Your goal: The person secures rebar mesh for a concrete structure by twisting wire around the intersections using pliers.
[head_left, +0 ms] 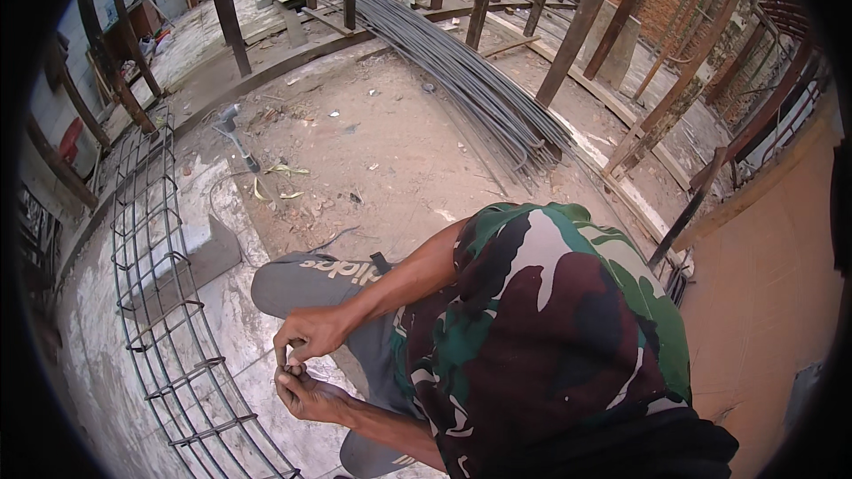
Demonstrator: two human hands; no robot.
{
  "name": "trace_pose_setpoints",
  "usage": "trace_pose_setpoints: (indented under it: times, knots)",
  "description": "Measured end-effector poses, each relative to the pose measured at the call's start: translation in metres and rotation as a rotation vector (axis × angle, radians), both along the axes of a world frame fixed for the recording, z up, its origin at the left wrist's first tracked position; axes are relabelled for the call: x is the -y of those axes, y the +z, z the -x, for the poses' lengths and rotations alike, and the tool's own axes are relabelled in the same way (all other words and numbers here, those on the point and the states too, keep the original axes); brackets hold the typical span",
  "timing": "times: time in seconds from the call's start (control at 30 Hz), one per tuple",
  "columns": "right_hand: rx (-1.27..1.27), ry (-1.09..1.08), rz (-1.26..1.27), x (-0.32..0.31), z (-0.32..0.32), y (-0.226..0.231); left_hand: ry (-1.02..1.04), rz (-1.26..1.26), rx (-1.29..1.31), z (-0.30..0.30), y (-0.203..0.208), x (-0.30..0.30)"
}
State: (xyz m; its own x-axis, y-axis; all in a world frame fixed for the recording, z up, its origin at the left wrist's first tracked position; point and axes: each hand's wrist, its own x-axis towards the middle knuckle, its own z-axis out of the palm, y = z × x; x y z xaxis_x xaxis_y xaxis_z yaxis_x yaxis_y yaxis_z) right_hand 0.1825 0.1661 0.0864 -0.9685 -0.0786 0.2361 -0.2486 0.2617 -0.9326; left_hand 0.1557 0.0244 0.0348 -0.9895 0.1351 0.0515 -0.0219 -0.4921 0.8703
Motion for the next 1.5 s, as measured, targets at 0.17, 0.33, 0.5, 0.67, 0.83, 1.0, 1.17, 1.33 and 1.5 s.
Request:
trace_pose_setpoints:
  times: [0.17, 0.33, 0.5, 0.67, 0.83, 1.0, 1.17, 1.33, 1.5]
  knots:
    - [0.191, 0.169, 0.507, -0.008, 0.036, -0.029, 0.081, -0.111, 0.030, 0.022, -0.019, -0.006]
    - [0.718, 0.285, 0.575, -0.017, 0.071, -0.047, 0.446, 0.219, -0.026, 0.052, -0.027, -0.020]
    - [0.484, 0.209, 0.256, -0.037, 0.110, -0.064, 0.387, 0.426, 0.040, 0.080, -0.030, -0.042]
    - [0.430, 0.091, 0.299, -0.053, 0.161, -0.094, 0.523, 1.301, -0.318, 0.154, -0.043, 0.029]
    - [0.506, 0.196, 0.188, -0.109, 0.174, -0.131, 0.167, 1.232, -0.189, 0.226, -0.052, 0.051]
    - [0.629, 0.057, 0.087, -0.131, 0.166, -0.161, -0.017, 1.094, -0.103, 0.245, -0.054, 0.054]
    - [0.515, -0.242, -0.029, -0.156, 0.167, -0.187, -0.093, 1.156, -0.060, 0.254, -0.064, 0.055]
    - [0.495, -0.332, -0.067, -0.154, 0.161, -0.193, -0.069, 1.326, -0.111, 0.256, -0.070, 0.063]
    - [0.460, -0.238, -0.060, -0.114, 0.173, -0.167, -0.034, 1.369, -0.142, 0.256, -0.065, 0.060]
